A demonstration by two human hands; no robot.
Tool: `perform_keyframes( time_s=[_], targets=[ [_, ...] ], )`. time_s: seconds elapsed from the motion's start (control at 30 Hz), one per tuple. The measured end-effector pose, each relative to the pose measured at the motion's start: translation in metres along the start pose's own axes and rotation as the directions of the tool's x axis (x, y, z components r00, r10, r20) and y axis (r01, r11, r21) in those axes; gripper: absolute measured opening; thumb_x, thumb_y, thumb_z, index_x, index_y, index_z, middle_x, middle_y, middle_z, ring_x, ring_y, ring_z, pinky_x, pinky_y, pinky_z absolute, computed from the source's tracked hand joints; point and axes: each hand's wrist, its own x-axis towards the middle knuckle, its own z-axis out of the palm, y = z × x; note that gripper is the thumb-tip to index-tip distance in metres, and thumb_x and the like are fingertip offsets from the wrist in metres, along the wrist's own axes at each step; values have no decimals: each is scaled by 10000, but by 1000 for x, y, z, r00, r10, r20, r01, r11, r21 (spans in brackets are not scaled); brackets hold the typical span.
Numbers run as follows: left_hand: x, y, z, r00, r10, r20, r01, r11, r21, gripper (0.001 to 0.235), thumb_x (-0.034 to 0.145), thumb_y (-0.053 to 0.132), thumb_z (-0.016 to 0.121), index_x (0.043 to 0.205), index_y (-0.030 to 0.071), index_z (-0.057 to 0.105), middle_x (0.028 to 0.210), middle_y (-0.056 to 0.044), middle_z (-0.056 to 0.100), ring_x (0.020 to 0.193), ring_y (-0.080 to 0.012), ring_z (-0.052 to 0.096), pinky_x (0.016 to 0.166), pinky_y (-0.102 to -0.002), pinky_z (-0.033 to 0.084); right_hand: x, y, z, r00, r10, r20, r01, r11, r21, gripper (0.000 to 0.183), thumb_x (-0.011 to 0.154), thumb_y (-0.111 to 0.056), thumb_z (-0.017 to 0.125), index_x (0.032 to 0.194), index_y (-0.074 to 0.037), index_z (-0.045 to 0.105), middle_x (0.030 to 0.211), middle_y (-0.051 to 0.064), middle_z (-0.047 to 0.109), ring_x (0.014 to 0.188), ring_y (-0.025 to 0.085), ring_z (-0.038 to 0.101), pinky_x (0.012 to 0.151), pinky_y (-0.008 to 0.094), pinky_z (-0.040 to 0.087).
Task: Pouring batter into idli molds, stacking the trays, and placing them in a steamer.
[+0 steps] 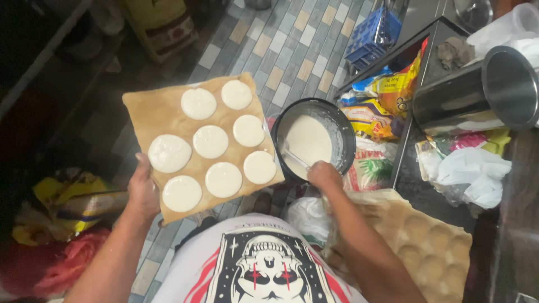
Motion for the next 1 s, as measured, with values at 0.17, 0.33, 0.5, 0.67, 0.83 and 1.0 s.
perform_keyframes(
  time_s=[0.17, 0.33, 0.5, 0.67, 0.83, 1.0],
  targets=[
    [2, 3, 11, 999, -39, 17, 39, 999, -5, 729, 1025, 587, 331, 1516, 55, 407, 1520, -156, 517, 1354, -338, 539, 1151, -502, 429, -10, 76, 17, 962, -70, 264, -130, 734, 667, 355, 926, -263, 614, 732, 17, 709, 498, 85, 551, 369, 218, 507, 383, 399, 395],
    [10, 2, 9, 998, -57, 14, 57, 998, -5, 746, 1014, 604, 342, 1513, 53, 412, 1512, -160, 520, 1340, -344, 545, 1138, -508, 436, -54, 80, 11, 861, -158, 483, -436, 257, 862, 303, 960, -264, 561, 735, -62, 556, 501, 21, 441, 342, 158, 401, 327, 349, 346],
    [19, -3, 10, 997, -73, 13, 73, 997, 5, 745, 1013, 608, 342, 1518, 64, 411, 1519, -153, 520, 1348, -338, 546, 1143, -501, 431, -76, 85, 14, 912, -144, 385, -373, 104, 922, 255, 1011, -281, 562, 892, -60, 608, 604, 11, 514, 386, 110, 419, 333, 264, 299],
    [23, -7, 22, 996, -83, 32, 83, 996, -9, 716, 1022, 581, 307, 1516, 71, 398, 1505, -163, 521, 1325, -352, 556, 1117, -516, 456, -83, 91, -11, 945, 32, 327, -327, 181, 928, 214, 987, -250, 570, 902, -60, 621, 604, -4, 519, 392, 99, 402, 339, 272, 296],
    [38, -26, 4, 992, -116, -57, 120, 990, 68, 707, 1032, 566, 298, 1481, 45, 460, 1437, -186, 586, 1263, -343, 612, 1078, -492, 504, -89, 64, -66, 961, -72, 269, -248, 218, 944, 209, 967, -225, 573, 937, -40, 666, 591, -1, 495, 393, 104, 383, 347, 275, 276],
    [51, -38, 35, 985, -174, 9, 175, 983, -50, 719, 1019, 568, 343, 1464, 19, 474, 1416, -189, 600, 1241, -329, 631, 1054, -484, 527, -105, -1, -136, 948, -126, 292, -261, 219, 940, 269, 1000, -297, 561, 919, -44, 599, 601, -1, 511, 395, 100, 396, 342, 261, 289]
  ],
)
